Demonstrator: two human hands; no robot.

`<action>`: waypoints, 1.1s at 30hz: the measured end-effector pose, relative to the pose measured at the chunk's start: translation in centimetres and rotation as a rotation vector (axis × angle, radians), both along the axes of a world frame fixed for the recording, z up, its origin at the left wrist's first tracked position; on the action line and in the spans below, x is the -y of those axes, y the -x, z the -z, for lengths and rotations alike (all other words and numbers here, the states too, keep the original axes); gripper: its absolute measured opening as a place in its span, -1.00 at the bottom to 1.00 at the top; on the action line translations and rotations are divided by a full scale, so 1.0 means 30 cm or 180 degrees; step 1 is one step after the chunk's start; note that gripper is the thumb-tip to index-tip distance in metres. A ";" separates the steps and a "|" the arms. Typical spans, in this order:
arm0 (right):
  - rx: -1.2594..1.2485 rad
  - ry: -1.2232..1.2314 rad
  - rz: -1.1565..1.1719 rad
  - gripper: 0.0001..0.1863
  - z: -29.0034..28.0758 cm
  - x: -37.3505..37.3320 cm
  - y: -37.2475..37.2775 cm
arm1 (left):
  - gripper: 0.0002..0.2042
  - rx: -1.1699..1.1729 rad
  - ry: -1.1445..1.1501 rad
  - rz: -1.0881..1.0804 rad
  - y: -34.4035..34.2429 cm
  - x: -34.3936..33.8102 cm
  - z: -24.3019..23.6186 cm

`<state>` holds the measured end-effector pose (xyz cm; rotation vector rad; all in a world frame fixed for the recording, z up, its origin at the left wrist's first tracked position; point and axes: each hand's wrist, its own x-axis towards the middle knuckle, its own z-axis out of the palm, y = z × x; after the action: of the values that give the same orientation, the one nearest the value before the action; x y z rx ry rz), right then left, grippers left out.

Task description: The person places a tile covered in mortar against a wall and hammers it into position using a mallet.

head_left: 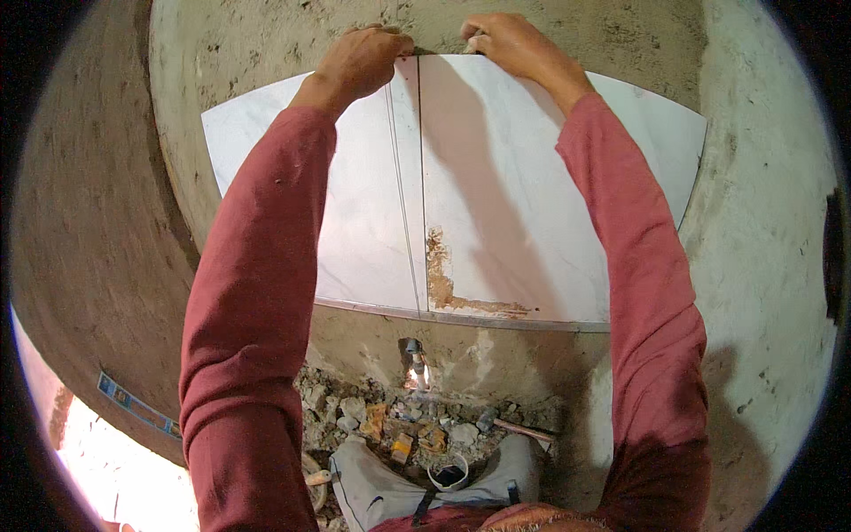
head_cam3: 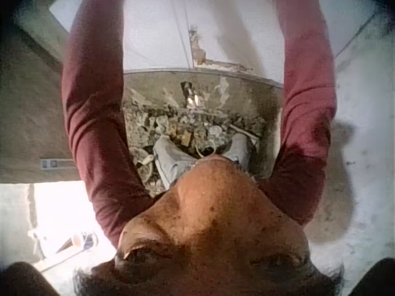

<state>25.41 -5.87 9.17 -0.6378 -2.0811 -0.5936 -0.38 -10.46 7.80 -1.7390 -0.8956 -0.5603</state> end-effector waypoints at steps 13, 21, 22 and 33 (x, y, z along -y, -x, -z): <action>0.1089 -0.2288 0.0908 -0.49 0.316 -0.192 0.328 | -0.40 0.0671 -0.1356 0.0492 0.340 -0.422 0.404; 0.0716 -0.2710 0.0733 -0.65 0.382 -0.454 0.556 | -0.35 0.0588 -0.1105 0.0533 0.502 -0.620 0.446; 0.0675 -0.2681 0.0797 -0.66 0.403 -0.478 0.565 | -0.35 0.0584 -0.1103 0.0538 0.517 -0.647 0.454; -0.0263 -0.2515 0.0019 -0.84 0.381 -0.618 0.679 | -0.39 0.0612 -0.1238 0.0691 0.562 -0.786 0.479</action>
<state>5.06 12.68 -2.26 -0.1977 -1.5760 -1.2695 -17.25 13.13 -6.57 -1.4496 -0.6760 -0.9898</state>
